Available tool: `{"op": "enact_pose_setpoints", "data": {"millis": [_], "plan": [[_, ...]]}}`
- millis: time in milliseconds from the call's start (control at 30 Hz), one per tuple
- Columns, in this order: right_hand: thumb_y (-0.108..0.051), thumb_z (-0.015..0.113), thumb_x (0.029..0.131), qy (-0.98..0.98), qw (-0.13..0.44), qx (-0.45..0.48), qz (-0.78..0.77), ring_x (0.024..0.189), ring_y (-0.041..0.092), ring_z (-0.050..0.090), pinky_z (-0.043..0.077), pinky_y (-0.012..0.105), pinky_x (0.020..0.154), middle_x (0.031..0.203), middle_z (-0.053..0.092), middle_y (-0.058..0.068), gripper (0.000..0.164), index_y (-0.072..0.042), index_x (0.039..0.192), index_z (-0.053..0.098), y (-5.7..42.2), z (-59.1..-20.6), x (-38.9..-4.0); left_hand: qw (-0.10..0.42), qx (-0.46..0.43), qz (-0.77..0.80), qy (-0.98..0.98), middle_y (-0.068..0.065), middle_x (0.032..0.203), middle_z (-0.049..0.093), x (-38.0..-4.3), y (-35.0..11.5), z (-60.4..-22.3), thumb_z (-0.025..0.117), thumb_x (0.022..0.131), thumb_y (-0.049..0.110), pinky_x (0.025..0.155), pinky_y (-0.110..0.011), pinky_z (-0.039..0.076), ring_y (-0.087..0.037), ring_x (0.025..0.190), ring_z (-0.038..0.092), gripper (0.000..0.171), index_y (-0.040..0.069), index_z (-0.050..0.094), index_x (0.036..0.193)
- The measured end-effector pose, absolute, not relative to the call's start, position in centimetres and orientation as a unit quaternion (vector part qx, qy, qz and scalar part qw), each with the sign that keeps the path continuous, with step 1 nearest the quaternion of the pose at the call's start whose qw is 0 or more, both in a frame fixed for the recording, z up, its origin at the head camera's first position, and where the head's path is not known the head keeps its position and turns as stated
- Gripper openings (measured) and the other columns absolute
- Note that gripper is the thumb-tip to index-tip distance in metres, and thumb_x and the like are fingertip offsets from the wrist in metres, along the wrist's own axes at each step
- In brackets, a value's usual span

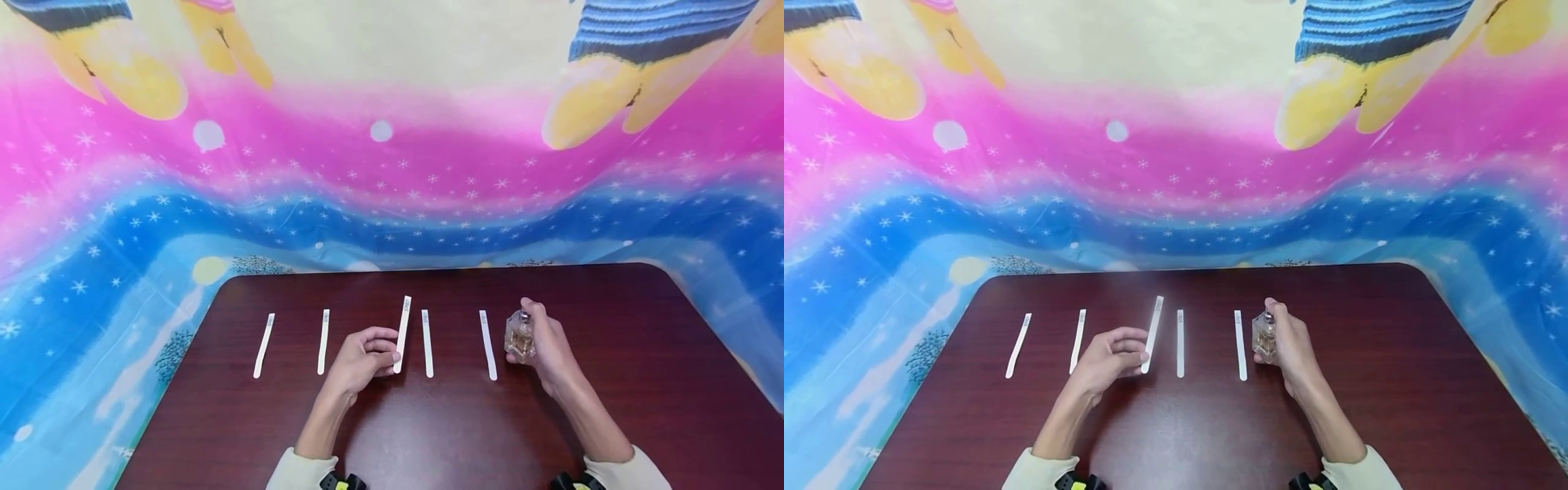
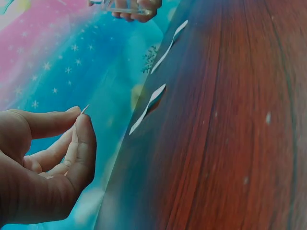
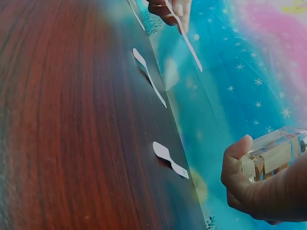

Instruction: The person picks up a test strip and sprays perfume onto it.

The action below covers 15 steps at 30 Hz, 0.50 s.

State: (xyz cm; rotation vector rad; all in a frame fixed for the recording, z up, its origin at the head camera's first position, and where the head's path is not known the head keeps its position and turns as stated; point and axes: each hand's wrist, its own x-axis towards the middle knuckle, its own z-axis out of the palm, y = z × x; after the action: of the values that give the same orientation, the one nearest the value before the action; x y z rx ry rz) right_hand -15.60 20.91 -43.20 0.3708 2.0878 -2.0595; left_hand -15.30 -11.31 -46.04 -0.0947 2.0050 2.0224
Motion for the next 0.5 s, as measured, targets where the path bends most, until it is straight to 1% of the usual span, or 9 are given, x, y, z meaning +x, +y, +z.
{"op": "enact_pose_setpoints", "data": {"millis": [233, 333, 367, 433, 500], "plan": [[-0.053, 0.030, 0.114, 0.698, 0.101, 0.123, -0.699, 0.073, 0.012, 0.061, 0.062, 0.031, 0.066, 0.081, 0.061, -0.005, 0.073, -0.006, 0.169, 0.019, 21.0, -43.5, -15.5, 0.135, -0.041, 0.701, 0.699, -0.007, 0.093, 0.072, -15.6, -12.1, -46.2, 0.073, 0.091, -0.011, 0.069, -0.024, 0.062, -0.008, 0.074, 0.067, 0.041, -0.007, 0.067, 0.131], [-0.054, 0.030, 0.114, 0.699, 0.096, 0.124, -0.698, 0.073, 0.012, 0.061, 0.062, 0.031, 0.066, 0.080, 0.061, -0.005, 0.070, -0.005, 0.164, 0.028, 21.0, -43.5, -15.6, 0.131, -0.048, 0.700, 0.700, -0.007, 0.093, 0.072, -15.6, -12.4, -46.3, 0.073, 0.090, -0.011, 0.069, -0.024, 0.062, -0.007, 0.074, 0.067, 0.041, -0.007, 0.067, 0.130], [-0.054, 0.032, 0.114, 0.698, 0.092, 0.127, -0.699, 0.072, 0.012, 0.061, 0.062, 0.031, 0.066, 0.079, 0.061, -0.005, 0.066, -0.004, 0.156, 0.038, 21.0, -43.5, -15.6, 0.130, -0.049, 0.700, 0.701, -0.008, 0.093, 0.072, -15.6, -12.5, -46.3, 0.073, 0.090, -0.011, 0.069, -0.024, 0.062, -0.007, 0.074, 0.067, 0.041, -0.007, 0.067, 0.130], [-0.055, 0.034, 0.113, 0.695, 0.087, 0.128, -0.702, 0.070, 0.013, 0.061, 0.062, 0.031, 0.065, 0.077, 0.061, -0.004, 0.058, -0.005, 0.135, 0.056, 20.9, -43.5, -15.7, 0.129, -0.051, 0.700, 0.701, -0.010, 0.095, 0.072, -15.7, -12.7, -46.4, 0.073, 0.090, -0.011, 0.069, -0.024, 0.062, -0.008, 0.074, 0.068, 0.041, -0.008, 0.066, 0.131], [-0.055, 0.037, 0.113, 0.691, 0.084, 0.128, -0.707, 0.069, 0.013, 0.061, 0.062, 0.032, 0.064, 0.075, 0.062, -0.003, 0.053, -0.010, 0.108, 0.064, 20.8, -43.5, -15.8, 0.128, -0.053, 0.699, 0.701, -0.011, 0.096, 0.073, -15.7, -12.8, -46.4, 0.073, 0.090, -0.012, 0.068, -0.024, 0.062, -0.008, 0.073, 0.067, 0.041, -0.008, 0.066, 0.131]]}}
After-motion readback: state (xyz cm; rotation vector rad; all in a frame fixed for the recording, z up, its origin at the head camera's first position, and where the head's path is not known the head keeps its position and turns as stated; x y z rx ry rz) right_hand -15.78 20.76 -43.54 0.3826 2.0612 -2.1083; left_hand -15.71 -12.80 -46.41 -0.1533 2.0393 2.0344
